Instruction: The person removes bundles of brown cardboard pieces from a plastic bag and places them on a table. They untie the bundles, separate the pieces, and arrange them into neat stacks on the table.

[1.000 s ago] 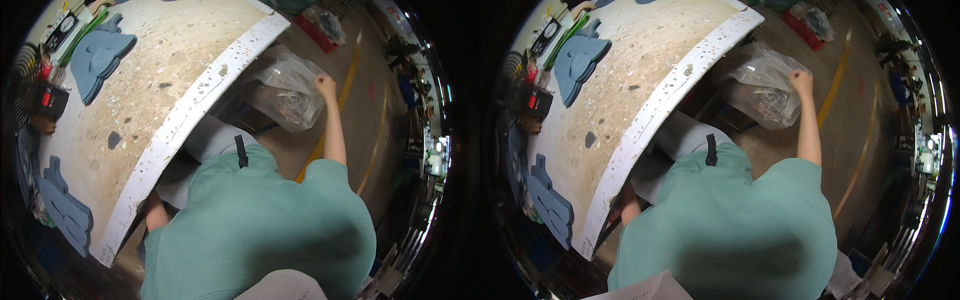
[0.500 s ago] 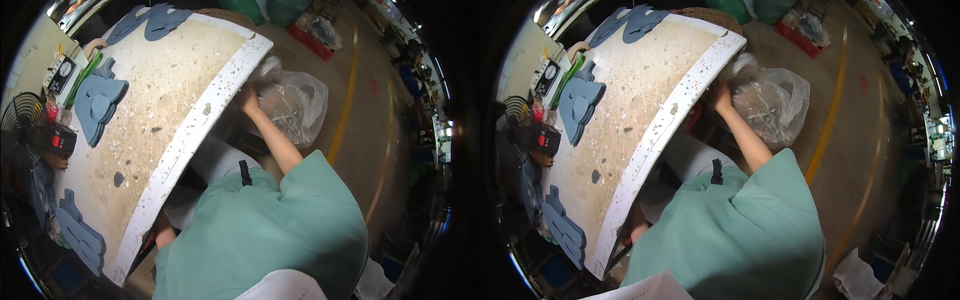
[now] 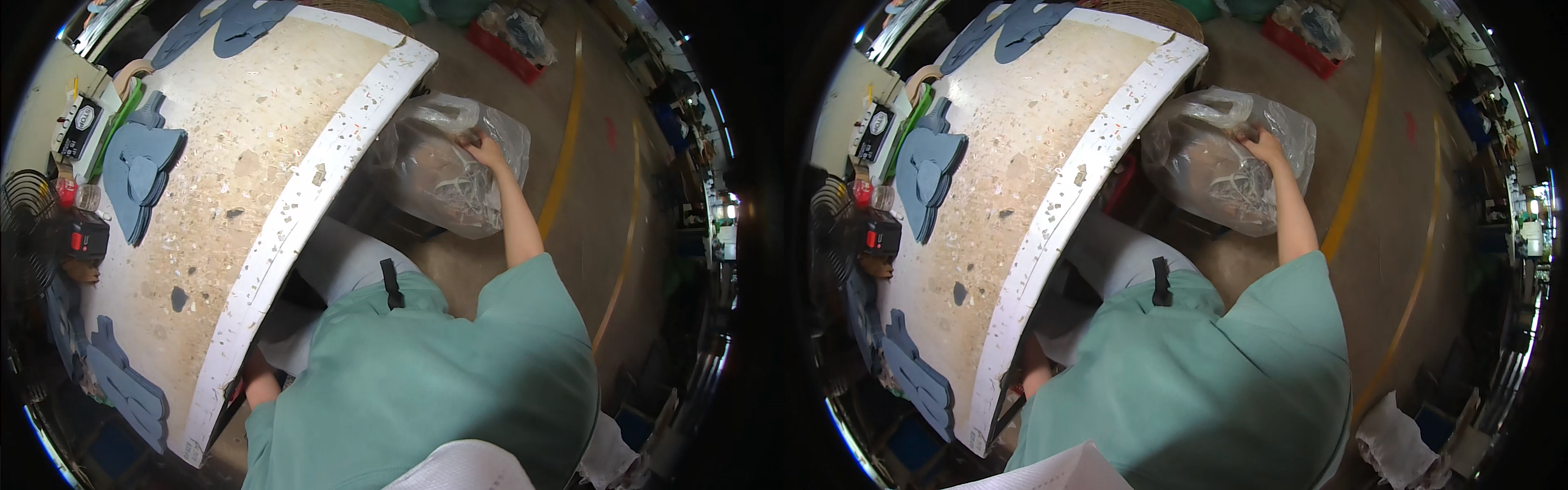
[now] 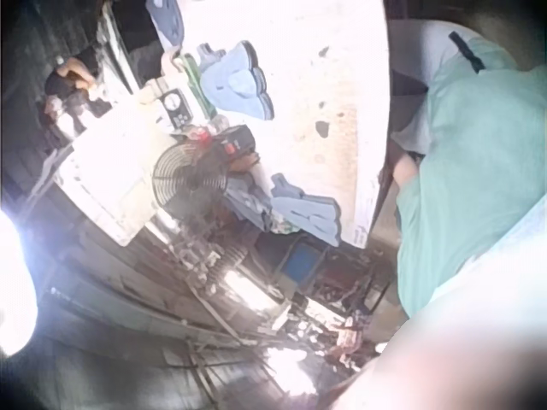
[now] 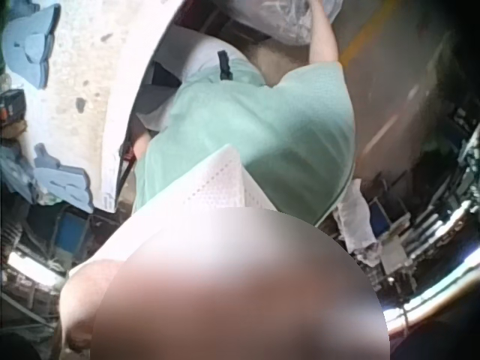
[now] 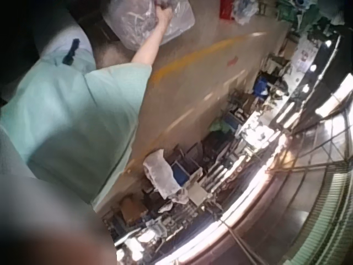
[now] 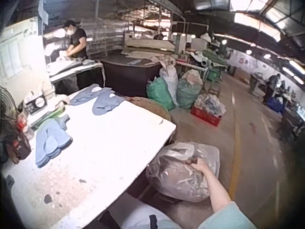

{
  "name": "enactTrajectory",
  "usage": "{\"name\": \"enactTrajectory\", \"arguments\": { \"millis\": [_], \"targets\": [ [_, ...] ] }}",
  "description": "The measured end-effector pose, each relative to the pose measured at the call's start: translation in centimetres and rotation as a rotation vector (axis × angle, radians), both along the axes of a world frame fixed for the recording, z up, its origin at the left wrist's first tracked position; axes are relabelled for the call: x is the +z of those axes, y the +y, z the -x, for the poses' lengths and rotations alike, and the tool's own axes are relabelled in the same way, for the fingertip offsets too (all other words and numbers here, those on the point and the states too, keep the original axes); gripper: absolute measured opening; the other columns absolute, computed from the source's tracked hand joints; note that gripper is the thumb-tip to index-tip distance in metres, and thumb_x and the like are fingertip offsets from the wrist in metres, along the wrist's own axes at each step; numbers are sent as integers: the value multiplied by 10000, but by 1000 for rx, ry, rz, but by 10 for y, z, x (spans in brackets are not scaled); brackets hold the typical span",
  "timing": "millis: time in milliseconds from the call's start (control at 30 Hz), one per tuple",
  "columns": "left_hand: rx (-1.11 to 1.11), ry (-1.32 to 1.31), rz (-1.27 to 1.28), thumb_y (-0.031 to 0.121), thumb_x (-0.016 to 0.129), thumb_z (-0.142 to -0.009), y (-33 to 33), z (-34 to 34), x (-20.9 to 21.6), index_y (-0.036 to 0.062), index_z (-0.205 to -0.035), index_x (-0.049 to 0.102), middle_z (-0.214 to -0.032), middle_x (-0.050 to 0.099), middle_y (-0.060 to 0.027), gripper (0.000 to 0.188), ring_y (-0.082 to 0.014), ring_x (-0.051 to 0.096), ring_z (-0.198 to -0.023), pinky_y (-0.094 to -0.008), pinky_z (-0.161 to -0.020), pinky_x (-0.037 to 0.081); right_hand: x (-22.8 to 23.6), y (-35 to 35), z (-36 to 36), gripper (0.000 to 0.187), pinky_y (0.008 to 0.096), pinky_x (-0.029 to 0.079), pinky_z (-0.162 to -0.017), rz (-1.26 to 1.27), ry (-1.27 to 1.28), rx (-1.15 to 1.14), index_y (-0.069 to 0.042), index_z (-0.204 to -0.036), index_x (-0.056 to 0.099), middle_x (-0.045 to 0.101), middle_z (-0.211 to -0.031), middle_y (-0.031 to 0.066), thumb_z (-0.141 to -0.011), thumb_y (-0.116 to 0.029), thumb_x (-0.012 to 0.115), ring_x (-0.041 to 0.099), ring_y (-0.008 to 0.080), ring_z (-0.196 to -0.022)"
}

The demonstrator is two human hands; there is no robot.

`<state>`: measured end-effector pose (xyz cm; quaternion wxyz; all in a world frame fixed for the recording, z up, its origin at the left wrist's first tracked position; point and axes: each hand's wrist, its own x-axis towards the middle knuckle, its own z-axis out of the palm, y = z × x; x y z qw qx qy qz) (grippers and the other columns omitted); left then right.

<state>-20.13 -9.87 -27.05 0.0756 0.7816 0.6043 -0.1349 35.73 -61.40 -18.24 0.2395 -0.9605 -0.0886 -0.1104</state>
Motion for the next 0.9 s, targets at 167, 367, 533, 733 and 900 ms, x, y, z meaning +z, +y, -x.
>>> {"name": "enactTrajectory", "arguments": {
  "millis": [167, 367, 533, 733, 900],
  "targets": [
    [-7, 20, 0, 424, 570, -915, 5, -1, -2, 47, -1340, 485, -1358, 490, -228, 574, -382, 457, -1266, -416, -1046, 363, 37, -30, 34, 247, 388, 501, -785, 238, 41, 137, -43, -935, 683, 697, -918, 135, -890, -274, 609, 666, 301, -898],
    [-335, -34, -71, 425, 569, -916, -33, -89, 17, 49, -1345, 480, -1362, 486, -229, 577, -385, 454, -1270, -416, -1049, 361, 81, 28, 118, 176, 369, 503, -692, -252, 367, 260, -73, -947, 658, 682, -833, 118, -869, -228, 631, 652, 262, -735],
    [-865, -961, 480, 333, 582, -925, -168, -271, 99, 7, -1390, 400, -1408, 435, -227, 597, -380, 417, -1307, -415, -1085, 333, 73, 114, 242, 269, 372, 507, -663, -216, 771, 979, -95, -1052, 622, 673, -789, 112, -844, -260, 663, 656, 259, -698],
    [-1629, -791, 224, 383, 814, -649, -251, -360, 168, 201, -1427, 382, -1381, 478, -137, 908, -345, 394, -1325, -533, -1095, 295, 69, 98, 223, 292, 374, 522, -718, -231, 887, 928, -65, -987, 688, 689, -825, 109, -874, -327, 625, 669, 272, -771],
    [-1431, -432, 630, 188, 715, -745, -233, -370, 124, 109, -1212, 580, -1041, 669, -93, 493, -284, 617, -1014, -415, -947, 449, 86, -7, 136, 316, 455, 508, -819, 754, 674, 254, -36, -975, 705, 674, -997, 208, -887, -314, 583, 650, 357, -940]
  ]
}}
